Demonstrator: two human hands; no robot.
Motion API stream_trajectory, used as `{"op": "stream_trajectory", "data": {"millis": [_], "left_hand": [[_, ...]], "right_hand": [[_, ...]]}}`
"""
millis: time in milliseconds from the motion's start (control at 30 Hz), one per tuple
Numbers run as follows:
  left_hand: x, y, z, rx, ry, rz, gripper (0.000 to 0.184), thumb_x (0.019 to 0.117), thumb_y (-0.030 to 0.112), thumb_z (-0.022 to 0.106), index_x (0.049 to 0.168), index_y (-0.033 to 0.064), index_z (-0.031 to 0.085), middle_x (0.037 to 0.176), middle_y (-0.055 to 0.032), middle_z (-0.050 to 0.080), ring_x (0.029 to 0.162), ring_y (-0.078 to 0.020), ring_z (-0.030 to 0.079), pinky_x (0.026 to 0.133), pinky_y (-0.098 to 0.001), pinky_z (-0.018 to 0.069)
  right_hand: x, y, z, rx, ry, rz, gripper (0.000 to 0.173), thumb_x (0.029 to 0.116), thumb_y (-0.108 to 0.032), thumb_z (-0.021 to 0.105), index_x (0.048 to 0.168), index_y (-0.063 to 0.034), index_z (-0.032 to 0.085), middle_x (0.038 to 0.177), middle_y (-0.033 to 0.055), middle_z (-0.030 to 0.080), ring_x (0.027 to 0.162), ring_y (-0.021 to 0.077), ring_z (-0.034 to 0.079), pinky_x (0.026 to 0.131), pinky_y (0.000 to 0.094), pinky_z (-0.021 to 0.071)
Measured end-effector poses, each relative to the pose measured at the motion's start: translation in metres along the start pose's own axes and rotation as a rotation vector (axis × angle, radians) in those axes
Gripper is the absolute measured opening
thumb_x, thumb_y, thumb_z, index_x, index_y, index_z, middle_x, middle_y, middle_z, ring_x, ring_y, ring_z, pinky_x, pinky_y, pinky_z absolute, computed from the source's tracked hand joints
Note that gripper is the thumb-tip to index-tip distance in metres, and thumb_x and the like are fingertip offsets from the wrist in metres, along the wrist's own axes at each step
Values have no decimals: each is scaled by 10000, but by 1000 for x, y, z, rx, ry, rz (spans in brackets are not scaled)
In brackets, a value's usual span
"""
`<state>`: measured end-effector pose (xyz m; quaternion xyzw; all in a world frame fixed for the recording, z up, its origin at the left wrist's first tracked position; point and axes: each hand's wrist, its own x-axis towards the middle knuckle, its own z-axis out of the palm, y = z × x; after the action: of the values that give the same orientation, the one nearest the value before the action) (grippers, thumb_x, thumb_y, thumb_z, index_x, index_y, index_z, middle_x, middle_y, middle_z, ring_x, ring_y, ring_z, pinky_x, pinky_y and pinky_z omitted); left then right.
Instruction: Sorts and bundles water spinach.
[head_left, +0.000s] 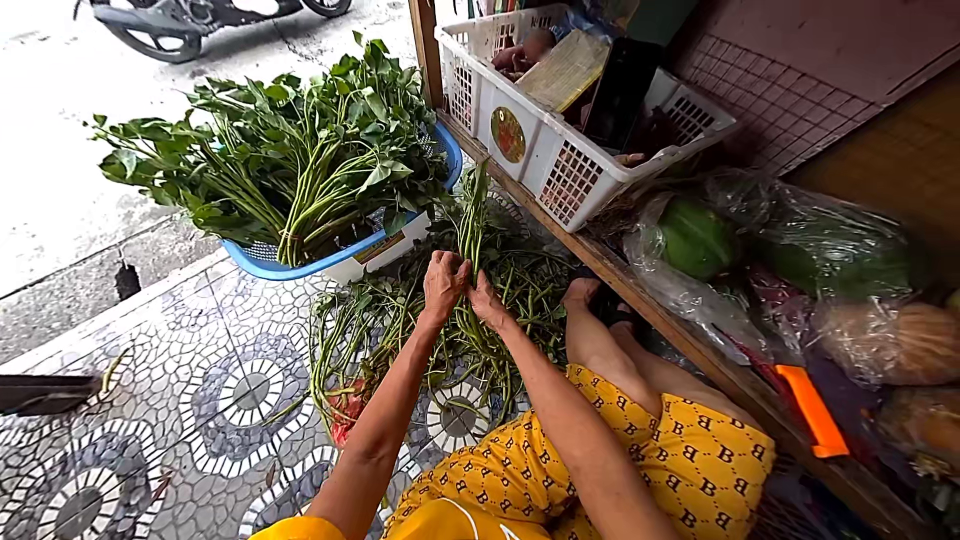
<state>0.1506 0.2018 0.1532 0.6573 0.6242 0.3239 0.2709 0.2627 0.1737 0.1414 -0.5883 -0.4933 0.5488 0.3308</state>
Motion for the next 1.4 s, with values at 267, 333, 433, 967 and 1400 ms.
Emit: {"op": "stream_trajectory", "data": {"millis": [267,333,433,967,1400], "left_hand": [[-1,15,1,41,-212,-159,273,968,220,689,1072,-32,689,1266,-253,591,1140,-404,599,963,-577,485],[-4,15,1,-34,-252,-186,255,962,200,697,1083,-25,688,1237,-239,603,1111,-378,606,958,-565,484],[-8,13,5,-126,-262,-210,226,956,185,699,1052,-19,691,1199,-219,615,1051,-342,622,921,-537,504],[-60,-78,81,-339,-373,-399,506,1121,328,357,1362,-69,558,1338,-284,593,1259,-368,570,1076,-507,441],[-41,-78,19,-424,-23,-387,336,1105,171,452,1374,6,566,1001,-137,683,826,-182,676,807,-361,576]], "right_hand": [[2,9,-3,-34,29,1,588,1080,-92,497,1562,85,212,1270,301,588,1043,300,650,965,412,523],[2,10,-3,4,32,7,562,1075,-60,472,1553,93,218,1237,291,590,1021,282,641,944,399,524],[0,10,-3,121,46,70,534,1082,-65,463,1553,72,252,1297,282,578,1117,276,625,992,389,509],[4,31,-31,676,667,488,462,1047,-338,616,1321,18,506,969,97,485,729,165,466,665,308,453],[7,19,-25,917,696,428,239,1020,-202,655,1171,-39,564,839,35,496,616,103,493,554,228,462]]}}
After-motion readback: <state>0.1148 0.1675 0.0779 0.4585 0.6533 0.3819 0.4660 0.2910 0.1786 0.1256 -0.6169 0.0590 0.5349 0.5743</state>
